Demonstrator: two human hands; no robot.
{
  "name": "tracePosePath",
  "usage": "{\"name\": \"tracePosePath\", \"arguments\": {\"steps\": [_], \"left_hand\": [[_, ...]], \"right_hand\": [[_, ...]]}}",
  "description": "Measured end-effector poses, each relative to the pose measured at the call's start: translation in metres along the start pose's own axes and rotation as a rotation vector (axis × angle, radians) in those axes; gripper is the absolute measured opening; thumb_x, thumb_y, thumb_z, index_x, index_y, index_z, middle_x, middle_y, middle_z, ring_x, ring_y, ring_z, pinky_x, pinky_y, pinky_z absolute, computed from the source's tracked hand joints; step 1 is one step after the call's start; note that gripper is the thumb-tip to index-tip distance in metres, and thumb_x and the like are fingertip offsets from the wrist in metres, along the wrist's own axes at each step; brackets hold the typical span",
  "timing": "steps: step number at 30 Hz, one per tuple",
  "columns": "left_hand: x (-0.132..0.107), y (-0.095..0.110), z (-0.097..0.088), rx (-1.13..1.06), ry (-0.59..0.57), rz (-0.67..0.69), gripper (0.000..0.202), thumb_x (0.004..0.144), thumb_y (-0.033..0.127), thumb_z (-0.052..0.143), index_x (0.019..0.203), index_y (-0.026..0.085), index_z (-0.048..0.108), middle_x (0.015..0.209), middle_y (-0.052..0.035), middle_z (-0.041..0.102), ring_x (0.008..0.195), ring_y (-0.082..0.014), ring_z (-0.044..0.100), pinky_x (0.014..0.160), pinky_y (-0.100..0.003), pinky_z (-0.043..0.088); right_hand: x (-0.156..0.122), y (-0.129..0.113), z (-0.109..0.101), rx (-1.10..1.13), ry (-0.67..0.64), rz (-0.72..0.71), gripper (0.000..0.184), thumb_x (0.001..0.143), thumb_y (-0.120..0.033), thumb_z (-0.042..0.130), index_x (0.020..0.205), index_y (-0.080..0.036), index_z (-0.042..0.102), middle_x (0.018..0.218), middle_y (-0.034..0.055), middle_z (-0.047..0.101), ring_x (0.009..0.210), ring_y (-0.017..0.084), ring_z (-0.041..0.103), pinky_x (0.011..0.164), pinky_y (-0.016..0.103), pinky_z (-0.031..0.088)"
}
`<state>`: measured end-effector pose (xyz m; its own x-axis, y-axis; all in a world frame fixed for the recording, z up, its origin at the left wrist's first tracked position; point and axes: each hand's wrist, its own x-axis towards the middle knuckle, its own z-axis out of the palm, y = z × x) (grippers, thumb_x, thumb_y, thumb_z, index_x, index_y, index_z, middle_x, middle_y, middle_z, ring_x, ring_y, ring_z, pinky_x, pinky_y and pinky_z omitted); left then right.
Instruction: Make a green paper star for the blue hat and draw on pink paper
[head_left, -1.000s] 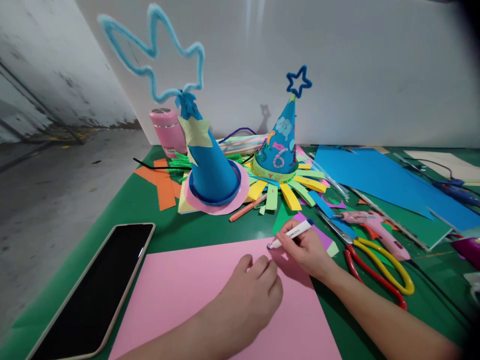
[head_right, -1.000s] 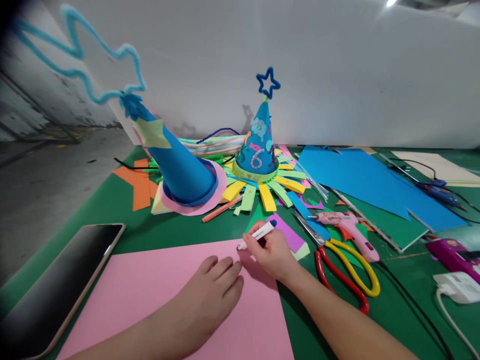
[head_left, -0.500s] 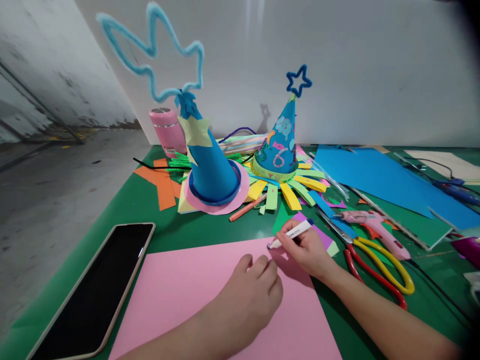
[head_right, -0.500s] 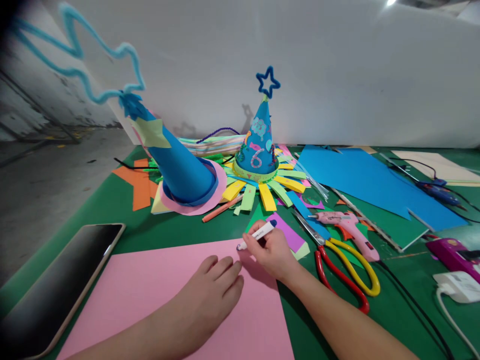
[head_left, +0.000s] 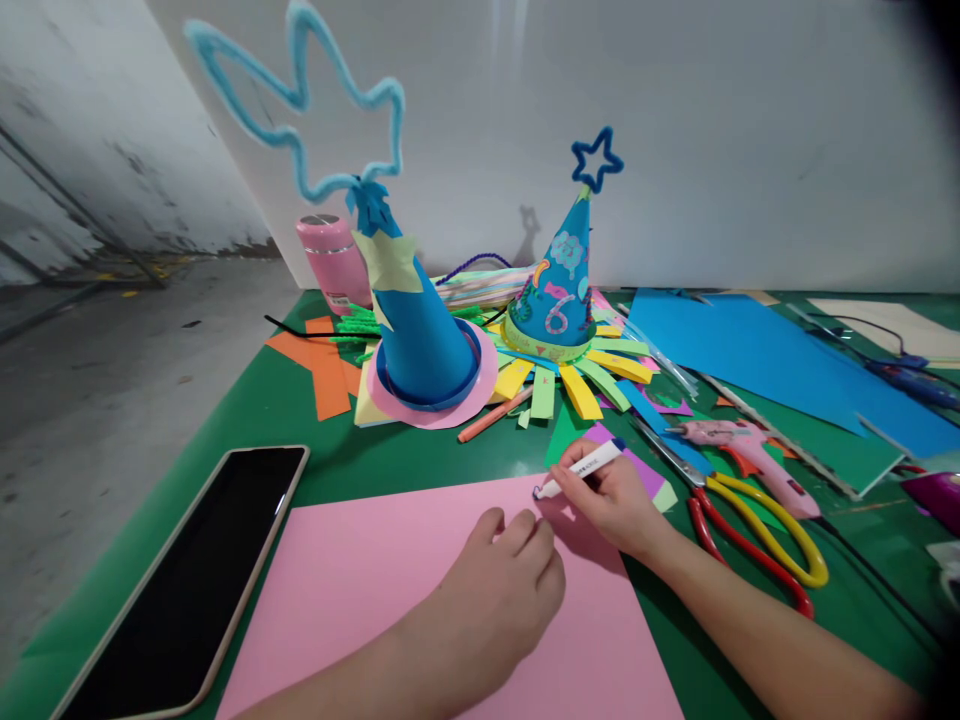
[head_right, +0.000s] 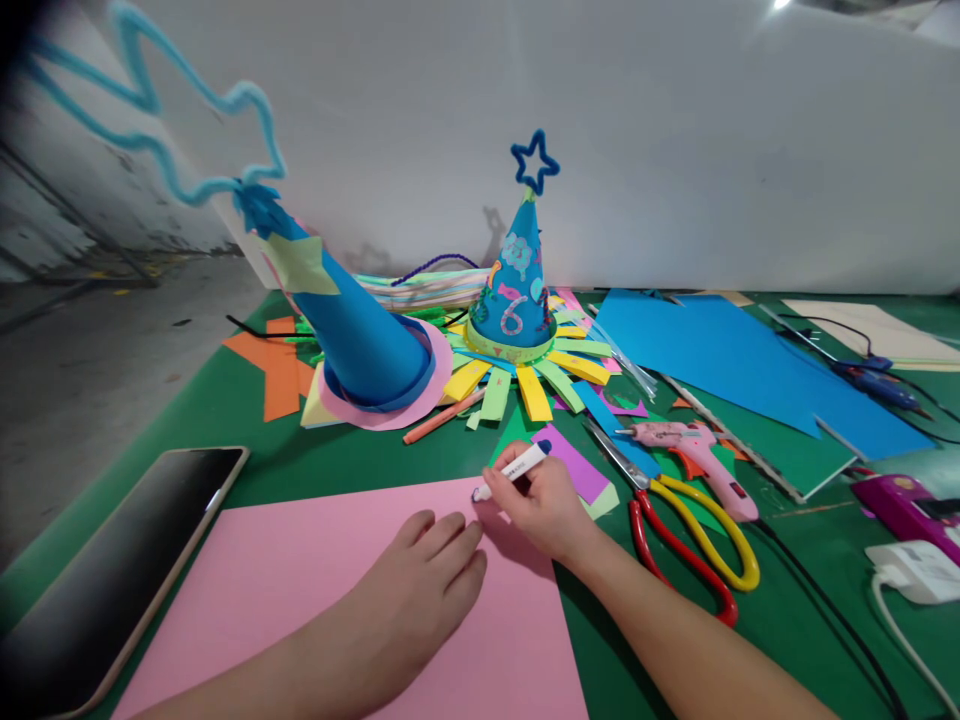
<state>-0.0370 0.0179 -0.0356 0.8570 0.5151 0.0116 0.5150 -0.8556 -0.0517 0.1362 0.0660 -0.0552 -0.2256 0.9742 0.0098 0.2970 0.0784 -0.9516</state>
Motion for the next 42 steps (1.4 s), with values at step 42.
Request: {"name": "tracePosePath", "arguments": {"steps": [42], "left_hand": [[0.0016, 0.0008, -0.0018, -0.020, -0.028, -0.007, 0.032, 0.076, 0.017, 0.044, 0.106, 0.008, 0.051, 0.109, -0.0165, 0.053, 0.099, -0.0288, 0.042, 0.077, -0.041, 0.035]], "right_hand": [[-0.0004, 0.0001, -0.0008, 0.015, -0.011, 0.016, 0.018, 0.080, -0.034, 0.051, 0.073, -0.018, 0.047, 0.058, 0.0007, 0.058, 0.044, 0.011, 0.046, 0.041, 0.022, 0.032]]}}
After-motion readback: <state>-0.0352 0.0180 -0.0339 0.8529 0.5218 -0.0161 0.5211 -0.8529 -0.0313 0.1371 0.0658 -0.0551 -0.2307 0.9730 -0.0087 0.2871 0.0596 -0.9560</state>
